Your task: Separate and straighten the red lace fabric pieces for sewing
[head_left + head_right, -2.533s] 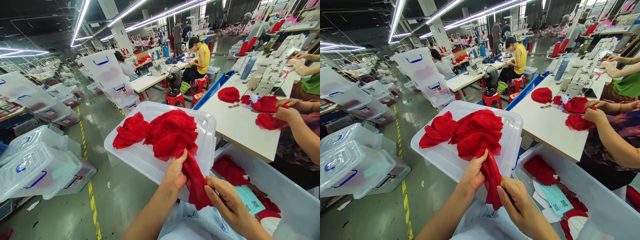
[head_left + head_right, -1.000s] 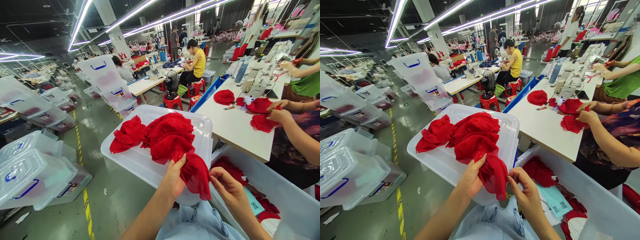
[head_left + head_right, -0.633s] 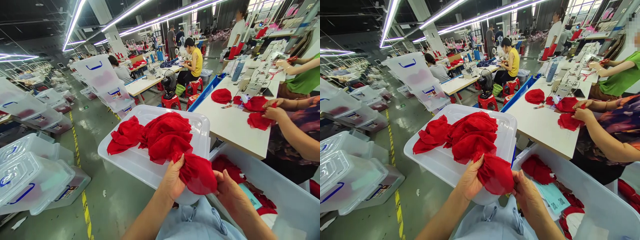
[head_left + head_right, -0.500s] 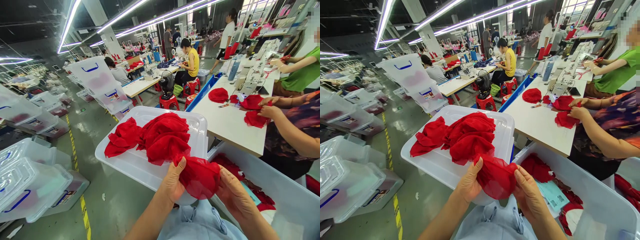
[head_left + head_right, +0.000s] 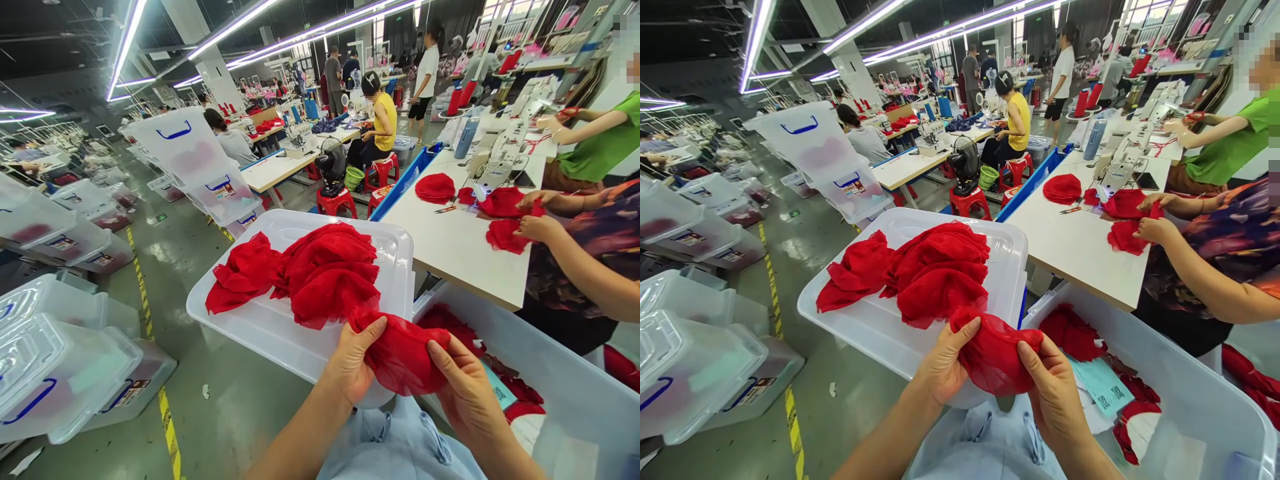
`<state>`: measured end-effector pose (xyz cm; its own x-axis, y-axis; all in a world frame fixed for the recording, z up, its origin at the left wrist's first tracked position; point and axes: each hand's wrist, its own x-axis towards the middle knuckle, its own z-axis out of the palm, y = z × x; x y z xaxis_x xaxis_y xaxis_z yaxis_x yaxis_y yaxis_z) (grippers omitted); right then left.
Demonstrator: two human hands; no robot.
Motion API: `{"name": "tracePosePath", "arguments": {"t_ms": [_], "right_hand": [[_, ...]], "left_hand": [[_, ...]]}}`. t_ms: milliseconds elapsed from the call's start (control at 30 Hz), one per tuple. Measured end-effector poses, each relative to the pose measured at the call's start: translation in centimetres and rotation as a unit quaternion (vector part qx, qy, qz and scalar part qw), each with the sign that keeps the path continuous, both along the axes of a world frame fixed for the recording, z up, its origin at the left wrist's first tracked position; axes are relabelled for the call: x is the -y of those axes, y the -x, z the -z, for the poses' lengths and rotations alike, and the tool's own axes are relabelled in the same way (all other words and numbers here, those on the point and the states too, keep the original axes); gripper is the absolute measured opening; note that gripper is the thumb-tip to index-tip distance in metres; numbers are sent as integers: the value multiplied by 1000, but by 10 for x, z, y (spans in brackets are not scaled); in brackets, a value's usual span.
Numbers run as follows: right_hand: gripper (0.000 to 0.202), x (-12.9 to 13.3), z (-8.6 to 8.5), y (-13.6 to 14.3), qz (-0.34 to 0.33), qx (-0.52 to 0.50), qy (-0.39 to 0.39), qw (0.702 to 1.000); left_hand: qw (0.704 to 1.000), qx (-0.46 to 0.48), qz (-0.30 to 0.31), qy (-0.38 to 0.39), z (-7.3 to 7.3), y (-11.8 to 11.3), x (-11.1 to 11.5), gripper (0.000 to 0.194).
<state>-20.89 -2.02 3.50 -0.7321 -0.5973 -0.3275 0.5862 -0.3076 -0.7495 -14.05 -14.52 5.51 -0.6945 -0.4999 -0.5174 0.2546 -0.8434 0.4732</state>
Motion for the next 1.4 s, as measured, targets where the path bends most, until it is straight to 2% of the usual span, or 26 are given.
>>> {"name": "tracePosePath", "arguments": {"t_ms": [167, 333, 667, 800, 1000, 1200, 1300, 1400], "right_hand": [[29, -1, -10, 1, -5, 25, 2, 1000], [27, -4, -8, 1, -25, 5, 7, 1000], [30, -8, -4, 4, 30, 7, -16, 999], [27, -14, 2, 6, 17, -1, -21, 1000], [19, -34, 23, 12, -20, -34, -10, 999], [22, -36, 19, 2, -8, -14, -6, 1000], [24, -35, 25, 6, -33, -30, -31, 999], [28, -37, 37, 22, -61, -125, -121, 983]], "left_hand": [[1000, 19, -4, -7, -6, 2, 3, 29], [1000, 9, -3, -17, -8, 2, 4, 21], [998, 9, -1, -65, -9, 3, -4, 15], [997, 9, -10, -70, -12, 2, -3, 12], [994, 43, -38, -97, -18, -6, 7, 12], [993, 62, -41, -97, -12, -9, 11, 13], [997, 53, -35, -52, -10, -8, 2, 17], [997, 12, 53, 52, -9, -7, -7, 30]]}}
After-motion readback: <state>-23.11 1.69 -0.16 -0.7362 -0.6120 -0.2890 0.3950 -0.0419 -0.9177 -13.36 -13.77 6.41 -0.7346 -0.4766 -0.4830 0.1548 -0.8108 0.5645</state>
